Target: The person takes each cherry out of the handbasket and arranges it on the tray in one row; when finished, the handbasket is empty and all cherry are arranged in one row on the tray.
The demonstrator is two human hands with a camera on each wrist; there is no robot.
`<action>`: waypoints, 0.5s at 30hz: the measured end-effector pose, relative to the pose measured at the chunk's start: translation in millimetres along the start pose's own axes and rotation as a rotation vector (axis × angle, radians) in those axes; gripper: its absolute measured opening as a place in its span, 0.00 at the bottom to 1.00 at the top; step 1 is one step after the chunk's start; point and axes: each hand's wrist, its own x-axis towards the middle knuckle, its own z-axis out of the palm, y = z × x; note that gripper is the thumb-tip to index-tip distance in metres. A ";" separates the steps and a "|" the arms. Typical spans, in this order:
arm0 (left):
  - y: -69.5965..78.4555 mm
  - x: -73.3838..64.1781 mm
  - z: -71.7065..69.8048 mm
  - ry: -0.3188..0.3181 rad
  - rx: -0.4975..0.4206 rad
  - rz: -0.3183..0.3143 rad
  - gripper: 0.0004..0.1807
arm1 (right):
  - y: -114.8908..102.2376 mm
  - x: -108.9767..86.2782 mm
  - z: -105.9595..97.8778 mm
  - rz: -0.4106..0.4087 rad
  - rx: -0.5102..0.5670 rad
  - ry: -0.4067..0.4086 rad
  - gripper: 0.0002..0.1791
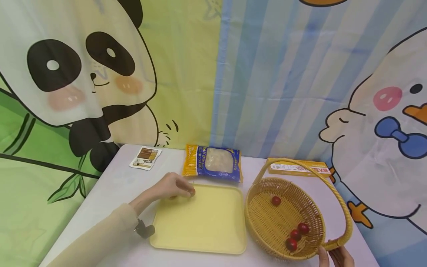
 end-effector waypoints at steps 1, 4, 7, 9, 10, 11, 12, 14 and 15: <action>-0.5 0.3 0.1 -0.004 0.014 0.002 0.09 | -0.6 -0.3 0.1 0.000 -0.003 -0.002 0.30; -0.5 1.1 0.6 -0.022 0.043 0.005 0.08 | -1.4 -1.0 1.0 -0.002 -0.004 0.003 0.30; -1.0 2.5 1.5 -0.041 0.075 0.014 0.08 | -1.8 -1.2 1.4 -0.004 0.001 0.011 0.30; -0.5 3.3 2.1 -0.049 0.102 0.032 0.08 | -1.7 -1.1 1.4 -0.006 0.005 0.016 0.29; -0.5 3.4 2.3 -0.056 0.121 0.039 0.08 | -1.5 -0.8 1.3 -0.006 0.005 0.015 0.30; -0.4 3.6 2.4 -0.063 0.145 0.047 0.08 | -1.3 -0.5 1.2 -0.004 0.006 0.014 0.30; 0.3 3.6 2.6 -0.070 0.165 0.055 0.08 | -0.9 -0.1 1.1 -0.004 0.006 0.012 0.30; 1.2 2.9 2.7 -0.081 0.200 0.074 0.08 | -0.1 0.4 1.0 -0.003 0.005 0.008 0.30; 1.7 2.4 2.6 -0.087 0.218 0.080 0.08 | 0.3 0.7 1.0 -0.002 0.004 0.006 0.29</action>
